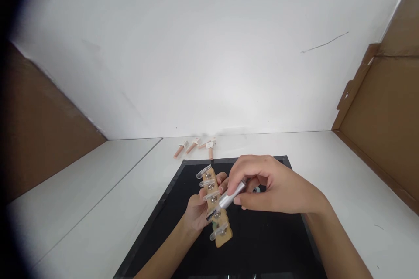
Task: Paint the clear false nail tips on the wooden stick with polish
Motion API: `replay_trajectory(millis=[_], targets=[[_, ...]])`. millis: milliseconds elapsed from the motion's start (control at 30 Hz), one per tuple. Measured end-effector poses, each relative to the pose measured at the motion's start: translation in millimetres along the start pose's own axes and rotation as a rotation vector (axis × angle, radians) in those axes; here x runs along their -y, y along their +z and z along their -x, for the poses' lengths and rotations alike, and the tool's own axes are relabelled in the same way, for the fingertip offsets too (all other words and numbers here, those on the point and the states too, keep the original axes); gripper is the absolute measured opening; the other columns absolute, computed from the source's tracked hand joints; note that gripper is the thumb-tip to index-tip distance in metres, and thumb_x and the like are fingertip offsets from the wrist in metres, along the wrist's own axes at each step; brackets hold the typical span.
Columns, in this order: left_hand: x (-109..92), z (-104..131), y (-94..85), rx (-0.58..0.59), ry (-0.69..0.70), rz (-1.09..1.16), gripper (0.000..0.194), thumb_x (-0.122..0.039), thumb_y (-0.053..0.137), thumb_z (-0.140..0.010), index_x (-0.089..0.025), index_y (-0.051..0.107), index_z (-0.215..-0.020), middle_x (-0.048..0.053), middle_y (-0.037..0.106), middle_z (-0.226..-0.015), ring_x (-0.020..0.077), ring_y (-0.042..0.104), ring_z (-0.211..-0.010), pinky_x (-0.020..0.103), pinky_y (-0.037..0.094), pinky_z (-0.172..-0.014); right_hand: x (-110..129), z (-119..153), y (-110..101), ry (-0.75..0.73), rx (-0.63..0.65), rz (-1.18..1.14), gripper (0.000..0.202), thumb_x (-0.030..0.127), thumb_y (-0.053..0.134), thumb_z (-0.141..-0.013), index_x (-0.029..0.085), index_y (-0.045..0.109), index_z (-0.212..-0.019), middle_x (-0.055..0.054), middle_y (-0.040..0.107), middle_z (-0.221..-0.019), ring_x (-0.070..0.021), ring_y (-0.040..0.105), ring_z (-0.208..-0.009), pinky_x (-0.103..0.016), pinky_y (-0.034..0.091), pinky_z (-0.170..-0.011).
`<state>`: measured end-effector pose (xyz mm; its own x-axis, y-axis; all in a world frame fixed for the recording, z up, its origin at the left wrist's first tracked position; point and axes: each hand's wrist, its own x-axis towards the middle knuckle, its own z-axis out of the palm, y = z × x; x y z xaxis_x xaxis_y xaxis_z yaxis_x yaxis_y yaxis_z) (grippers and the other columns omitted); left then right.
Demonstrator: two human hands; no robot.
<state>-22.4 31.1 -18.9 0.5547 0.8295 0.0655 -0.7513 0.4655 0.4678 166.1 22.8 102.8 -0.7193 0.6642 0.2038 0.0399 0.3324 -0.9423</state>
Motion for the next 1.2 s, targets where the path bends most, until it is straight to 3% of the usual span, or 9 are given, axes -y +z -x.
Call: replay_trajectory(millis=[267,533,1200], targets=[[-1.9,-2.6,0.4,0.062,0.012,-0.008,0.033,-0.026,0.077,-0.055,-0.017,0.052,-0.074,-0.003,0.046,-0.068,0.0034,0.041,-0.050,0.013,0.038,-0.044,1.3,3.1,1.0,0.066,-0.004,0.088,0.011,0.007,0.067,-0.071,0.017,0.066,-0.070,0.000,0.057,-0.079,-0.0085,0.056,-0.062,-0.020,0.050,-0.055],[0.3,-6.2,-3.4,-0.015,-0.010,-0.007,0.040,-0.027,0.080,-0.050,-0.017,0.050,-0.075,-0.002,0.047,-0.069,0.0057,0.045,-0.055,0.014,0.039,-0.045,3.2,-0.3,2.4,0.110,0.015,0.128,0.016,0.003,0.065,-0.070,0.018,0.067,-0.068,0.000,0.057,-0.081,-0.0083,0.056,-0.061,-0.019,0.050,-0.056],[-2.7,-5.2,-2.4,0.115,-0.014,0.034,0.033,-0.024,0.077,-0.057,-0.015,0.052,-0.076,-0.002,0.047,-0.069,0.0025,0.043,-0.052,0.010,0.038,-0.046,4.1,3.1,-1.4,0.121,0.021,0.203,0.019,0.000,0.061,-0.070,0.017,0.067,-0.068,0.000,0.057,-0.080,-0.0073,0.055,-0.059,-0.018,0.047,-0.053]])
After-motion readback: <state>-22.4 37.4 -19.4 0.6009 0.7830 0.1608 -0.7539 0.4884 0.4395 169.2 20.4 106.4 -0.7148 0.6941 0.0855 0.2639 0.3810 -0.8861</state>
